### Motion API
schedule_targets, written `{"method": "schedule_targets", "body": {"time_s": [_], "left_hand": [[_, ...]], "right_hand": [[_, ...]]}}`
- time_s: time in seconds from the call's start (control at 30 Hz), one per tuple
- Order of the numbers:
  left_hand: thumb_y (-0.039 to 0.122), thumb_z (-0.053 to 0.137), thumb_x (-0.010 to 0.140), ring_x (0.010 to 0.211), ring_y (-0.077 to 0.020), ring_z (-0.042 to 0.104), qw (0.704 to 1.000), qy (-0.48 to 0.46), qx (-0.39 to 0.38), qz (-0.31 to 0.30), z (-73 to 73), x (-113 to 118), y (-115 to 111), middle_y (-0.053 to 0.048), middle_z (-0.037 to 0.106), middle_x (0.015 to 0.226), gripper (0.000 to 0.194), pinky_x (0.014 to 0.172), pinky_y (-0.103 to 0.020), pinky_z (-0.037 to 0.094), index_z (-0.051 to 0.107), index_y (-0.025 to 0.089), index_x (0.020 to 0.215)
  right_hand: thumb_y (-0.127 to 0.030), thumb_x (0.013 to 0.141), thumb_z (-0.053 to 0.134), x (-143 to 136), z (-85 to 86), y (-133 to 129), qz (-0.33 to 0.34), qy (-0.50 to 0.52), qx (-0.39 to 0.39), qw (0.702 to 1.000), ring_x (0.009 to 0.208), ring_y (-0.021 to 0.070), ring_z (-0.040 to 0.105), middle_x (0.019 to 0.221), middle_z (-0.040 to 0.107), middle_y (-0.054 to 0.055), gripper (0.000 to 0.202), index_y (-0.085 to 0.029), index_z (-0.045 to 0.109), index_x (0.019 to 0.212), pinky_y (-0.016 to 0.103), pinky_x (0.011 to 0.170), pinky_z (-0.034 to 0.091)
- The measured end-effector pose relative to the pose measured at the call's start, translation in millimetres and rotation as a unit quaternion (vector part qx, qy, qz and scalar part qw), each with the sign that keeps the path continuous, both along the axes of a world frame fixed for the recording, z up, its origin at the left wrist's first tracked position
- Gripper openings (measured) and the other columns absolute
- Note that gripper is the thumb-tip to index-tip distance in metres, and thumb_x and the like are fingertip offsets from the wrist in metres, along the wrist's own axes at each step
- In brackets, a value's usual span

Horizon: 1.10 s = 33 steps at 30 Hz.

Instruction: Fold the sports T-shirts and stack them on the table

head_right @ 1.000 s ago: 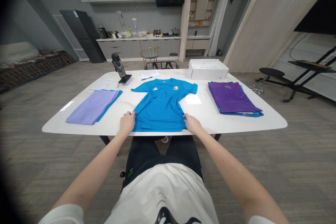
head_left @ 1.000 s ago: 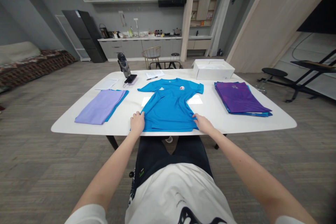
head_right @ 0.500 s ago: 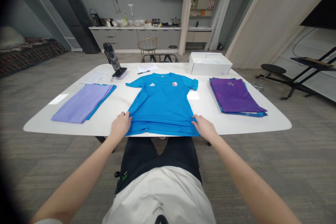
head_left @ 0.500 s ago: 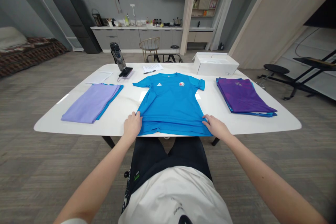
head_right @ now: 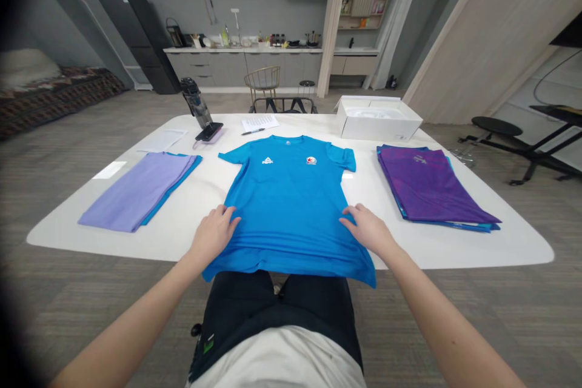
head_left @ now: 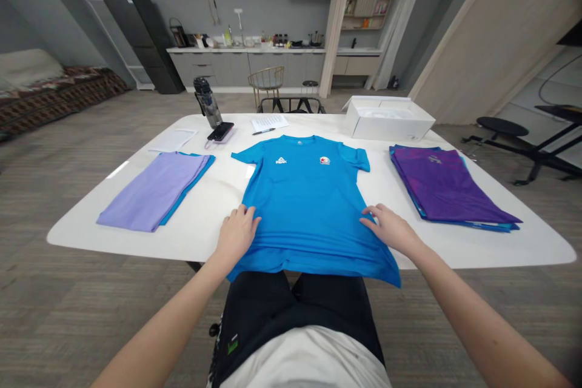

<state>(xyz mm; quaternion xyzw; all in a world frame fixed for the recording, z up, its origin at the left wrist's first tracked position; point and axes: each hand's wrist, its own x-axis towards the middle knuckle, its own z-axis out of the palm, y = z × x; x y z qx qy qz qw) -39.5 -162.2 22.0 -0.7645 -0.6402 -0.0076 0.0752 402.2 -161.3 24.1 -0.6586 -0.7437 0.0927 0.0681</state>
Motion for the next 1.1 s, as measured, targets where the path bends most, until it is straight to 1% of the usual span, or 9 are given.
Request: {"method": "schedule_targets", "body": {"time_s": [0.07,0.17,0.37,0.47,0.6,0.7,0.8,0.97,1.1], "left_hand": [[0.035,0.035,0.106,0.114,-0.0275,0.060,0.999,-0.013,0.017,-0.038,-2.9,6,36,-0.014,0.059,0.131,0.037,0.089,-0.038,0.049,0.055,0.021,0.134],[0.031,0.038,0.105,0.118,-0.0272,0.057,0.997,-0.018,0.012,-0.080,-12.0,9,73,-0.013,0.058,0.134,0.037,0.092,-0.039,0.047,0.055,0.022,0.136],[0.044,0.033,0.105,0.100,-0.0317,0.063,0.999,0.011,0.033,-0.040,-17.8,-4,75,-0.014,0.065,0.103,0.043,0.085,-0.044,0.045,0.067,0.018,0.108],[0.050,0.032,0.104,0.100,-0.0337,0.063,0.999,0.002,0.048,-0.016,-10.6,-5,96,-0.016,0.065,0.104,0.048,0.085,-0.045,0.046,0.067,0.017,0.108],[0.041,0.033,0.105,0.112,-0.0303,0.060,0.996,-0.041,0.075,-0.010,-2.8,9,173,-0.017,0.059,0.129,0.042,0.088,-0.040,0.048,0.059,0.018,0.129],[0.039,0.034,0.105,0.114,-0.0302,0.061,0.998,-0.047,0.047,0.014,-3.3,14,240,-0.017,0.060,0.127,0.042,0.092,-0.039,0.049,0.061,0.016,0.128],[0.039,0.035,0.104,0.118,-0.0285,0.061,0.999,-0.043,-0.019,-0.015,-7.7,8,294,-0.015,0.062,0.128,0.043,0.099,-0.039,0.047,0.061,0.016,0.129],[0.044,0.030,0.105,0.124,-0.0243,0.059,0.991,-0.061,-0.108,-0.040,-18.7,1,347,-0.011,0.061,0.134,0.048,0.104,-0.034,0.045,0.060,0.020,0.135],[0.046,0.028,0.105,0.125,-0.0298,0.058,0.995,-0.075,-0.061,-0.006,-25.4,18,371,-0.014,0.058,0.139,0.050,0.103,-0.043,0.045,0.058,0.020,0.137]], "right_hand": [[-0.045,0.102,0.046,-16,-7.0,33,0.005,-0.014,0.056,0.998,0.110,0.0283,0.063,0.124,0.065,0.013,0.039,-0.023,0.064,0.128,0.036,0.088,0.049],[-0.043,0.104,0.043,-25,-18.6,66,0.000,-0.063,0.071,0.995,0.116,0.0298,0.060,0.132,0.061,0.013,0.041,-0.024,0.060,0.136,0.038,0.088,0.048],[-0.043,0.107,0.035,-1,-27.5,71,-0.052,-0.150,0.066,0.985,0.105,0.0291,0.063,0.113,0.069,0.013,0.039,-0.020,0.062,0.124,0.040,0.084,0.045],[-0.047,0.107,0.034,2,-23.5,92,-0.077,-0.142,0.070,0.984,0.102,0.0285,0.063,0.107,0.070,0.012,0.041,-0.020,0.065,0.109,0.038,0.083,0.044],[-0.045,0.105,0.038,-9,-17.1,163,-0.098,-0.093,0.103,0.986,0.111,0.0294,0.059,0.119,0.066,0.013,0.037,-0.022,0.065,0.118,0.040,0.088,0.045],[-0.041,0.105,0.038,-13,-16.3,224,-0.142,-0.056,0.085,0.985,0.121,0.0324,0.054,0.132,0.061,0.015,0.039,-0.023,0.064,0.126,0.046,0.094,0.045],[-0.040,0.104,0.037,-9,-19.9,270,-0.166,-0.031,0.060,0.984,0.126,0.0344,0.051,0.139,0.058,0.016,0.042,-0.022,0.062,0.133,0.051,0.098,0.044],[-0.045,0.103,0.036,-7,-30.3,307,-0.182,-0.047,0.038,0.982,0.126,0.0371,0.050,0.138,0.059,0.017,0.048,-0.023,0.063,0.135,0.058,0.100,0.040],[-0.045,0.105,0.029,-20,-32.8,330,-0.143,-0.079,0.087,0.983,0.127,0.0366,0.047,0.140,0.056,0.019,0.051,-0.022,0.058,0.140,0.060,0.102,0.037]]}}
